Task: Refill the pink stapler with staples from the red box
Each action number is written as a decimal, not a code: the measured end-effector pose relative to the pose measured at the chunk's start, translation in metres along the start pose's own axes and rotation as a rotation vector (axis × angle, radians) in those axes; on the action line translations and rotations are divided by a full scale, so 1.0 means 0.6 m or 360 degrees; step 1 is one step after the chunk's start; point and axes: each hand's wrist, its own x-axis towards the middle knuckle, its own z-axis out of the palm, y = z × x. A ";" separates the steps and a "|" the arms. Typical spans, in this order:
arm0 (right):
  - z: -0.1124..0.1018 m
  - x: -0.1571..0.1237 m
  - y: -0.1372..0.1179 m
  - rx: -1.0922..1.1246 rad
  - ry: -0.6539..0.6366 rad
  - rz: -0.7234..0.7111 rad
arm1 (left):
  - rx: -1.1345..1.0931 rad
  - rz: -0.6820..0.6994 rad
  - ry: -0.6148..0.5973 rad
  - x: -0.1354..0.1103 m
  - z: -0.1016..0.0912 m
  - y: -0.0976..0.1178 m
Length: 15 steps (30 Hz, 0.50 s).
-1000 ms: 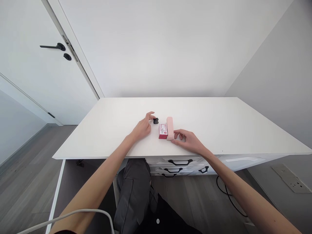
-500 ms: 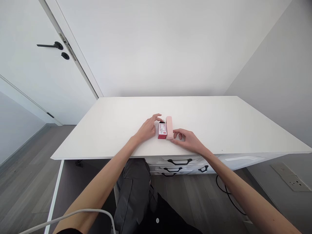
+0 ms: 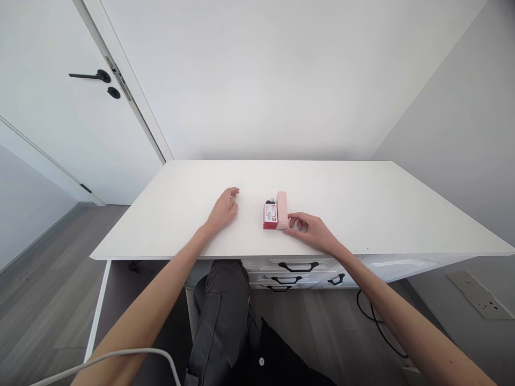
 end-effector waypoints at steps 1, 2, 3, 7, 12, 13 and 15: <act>0.001 0.000 0.003 -0.0004 0.0005 0.0003 | 0.0090 -0.0031 -0.0008 -0.006 -0.012 -0.008; 0.001 -0.001 0.006 -0.0006 0.0012 0.0005 | 0.0193 -0.0055 -0.0023 -0.013 -0.025 -0.017; 0.002 -0.002 0.008 -0.0005 0.0018 0.0004 | 0.0306 -0.0064 -0.0045 -0.023 -0.039 -0.025; 0.010 -0.022 0.001 0.0018 0.0160 -0.0060 | 0.0635 -0.0009 -0.0130 -0.077 -0.104 -0.059; 0.048 -0.063 -0.067 -0.0057 0.0626 -0.0317 | 0.0775 -0.0111 -0.0138 -0.131 -0.152 -0.085; 0.061 -0.066 -0.086 -0.0048 0.0560 -0.0402 | 0.0786 -0.0127 -0.0133 -0.136 -0.154 -0.086; 0.092 -0.063 -0.122 -0.0028 0.0337 -0.0511 | 0.0797 -0.0146 -0.0114 -0.139 -0.153 -0.085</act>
